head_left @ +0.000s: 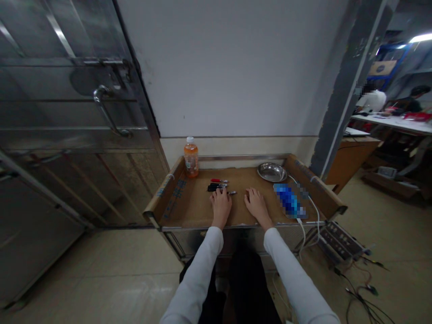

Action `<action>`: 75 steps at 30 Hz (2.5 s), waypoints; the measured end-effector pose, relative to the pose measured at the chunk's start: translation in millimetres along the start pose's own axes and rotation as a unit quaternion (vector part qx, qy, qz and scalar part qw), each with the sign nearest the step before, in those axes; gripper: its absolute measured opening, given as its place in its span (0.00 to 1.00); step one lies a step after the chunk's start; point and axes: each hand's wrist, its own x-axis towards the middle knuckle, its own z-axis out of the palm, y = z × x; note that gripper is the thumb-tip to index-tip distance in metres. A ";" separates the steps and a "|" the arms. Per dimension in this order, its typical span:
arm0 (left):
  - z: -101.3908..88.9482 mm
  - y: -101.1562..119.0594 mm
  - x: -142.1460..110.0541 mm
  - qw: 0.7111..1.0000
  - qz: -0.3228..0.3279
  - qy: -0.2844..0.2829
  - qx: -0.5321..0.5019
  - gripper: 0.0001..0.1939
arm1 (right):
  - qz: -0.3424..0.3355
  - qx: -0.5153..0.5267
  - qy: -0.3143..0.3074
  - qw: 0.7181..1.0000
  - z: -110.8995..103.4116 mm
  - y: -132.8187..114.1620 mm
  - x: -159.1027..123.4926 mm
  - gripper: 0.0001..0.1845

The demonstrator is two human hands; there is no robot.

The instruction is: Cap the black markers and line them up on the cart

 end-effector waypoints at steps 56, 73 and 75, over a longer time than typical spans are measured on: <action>7.7 12.2 87.3 0.930 0.051 0.054 -0.360 0.09 | -0.060 0.053 0.001 0.997 12.2 8.9 30.1 0.15; 23.8 18.0 29.9 0.960 0.200 -0.056 -0.187 0.12 | -0.046 0.016 -0.021 0.999 16.8 8.9 32.5 0.15; 24.0 17.4 29.9 0.961 0.195 -0.057 -0.189 0.11 | -0.053 0.036 -0.013 0.998 18.3 10.3 32.6 0.15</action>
